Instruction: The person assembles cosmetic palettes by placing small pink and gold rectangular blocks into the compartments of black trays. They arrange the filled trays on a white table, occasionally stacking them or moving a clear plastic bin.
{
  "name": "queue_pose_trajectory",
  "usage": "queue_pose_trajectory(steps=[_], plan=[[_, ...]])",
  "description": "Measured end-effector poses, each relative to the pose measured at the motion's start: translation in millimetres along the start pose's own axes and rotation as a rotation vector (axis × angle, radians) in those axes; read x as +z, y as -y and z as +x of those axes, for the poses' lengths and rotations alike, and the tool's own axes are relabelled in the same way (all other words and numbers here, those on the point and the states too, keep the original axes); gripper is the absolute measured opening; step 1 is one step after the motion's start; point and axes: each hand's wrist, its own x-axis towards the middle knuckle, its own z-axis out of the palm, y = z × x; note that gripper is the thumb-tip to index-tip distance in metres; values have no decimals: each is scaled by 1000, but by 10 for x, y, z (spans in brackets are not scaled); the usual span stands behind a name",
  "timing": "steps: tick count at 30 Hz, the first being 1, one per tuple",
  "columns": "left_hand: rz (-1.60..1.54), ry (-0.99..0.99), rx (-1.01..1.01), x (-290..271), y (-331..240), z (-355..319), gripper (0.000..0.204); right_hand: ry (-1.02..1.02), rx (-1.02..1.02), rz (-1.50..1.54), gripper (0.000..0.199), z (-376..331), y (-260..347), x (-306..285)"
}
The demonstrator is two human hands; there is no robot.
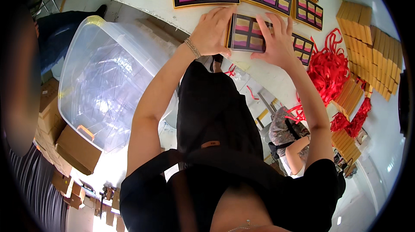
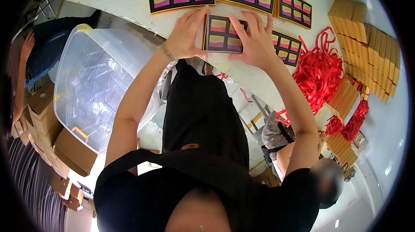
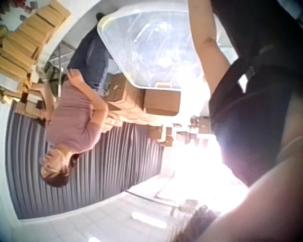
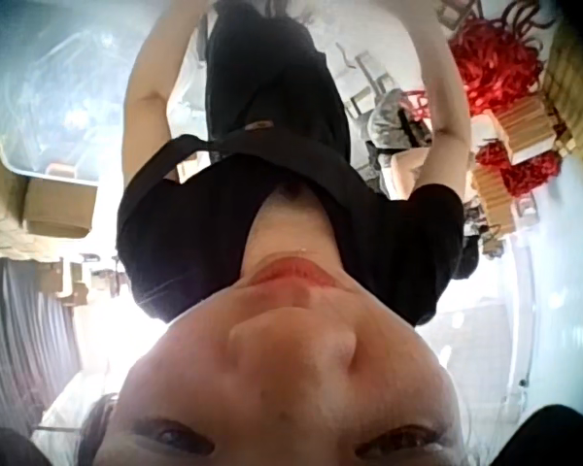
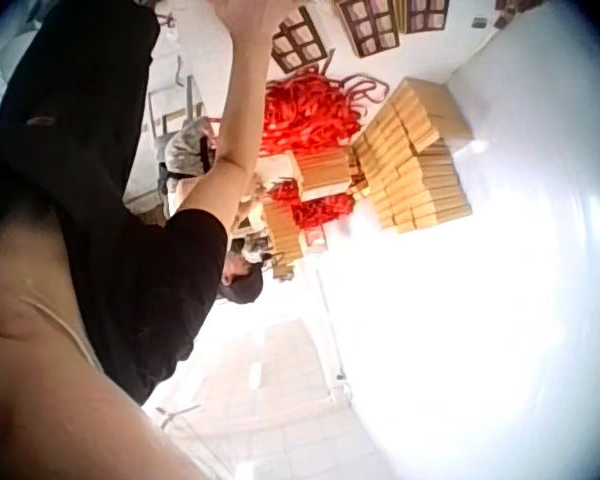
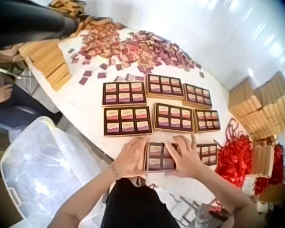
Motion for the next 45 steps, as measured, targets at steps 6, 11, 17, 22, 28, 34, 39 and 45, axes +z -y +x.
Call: queue_pose_trajectory(steps=[6, 11, 17, 22, 28, 34, 39, 45], plan=[[-46, -25, -42, -41, 1, -172, 131, 69, -47, 51, 114, 12, 97, 143], [38, -22, -77, -79, -67, -241, 127, 130, -38, -23, 107, 160, 264, 171], [239, -225, -191, -396, -218, -907, 105, 61, -150, -25, 104, 75, 172, 378], [535, -647, -1310, -885, 786, -3044, 65, -15, -221, -66, 104, 86, 189, 454], [778, -276, -1427, 47, 1324, -3158, 79, -12, -229, -62, 105, 103, 177, 466], [0, -387, -1655, 25, 1176, -3638, 43, 18, -217, -54, 109, 72, 164, 460], [627, -820, -970, -774, -103, -3022, 23, -56, -247, 114, 113, 38, 379, 104], [596, -497, 84, -1691, -1346, -1403, 17, 223, -590, 449, 113, 857, 1242, -840]])
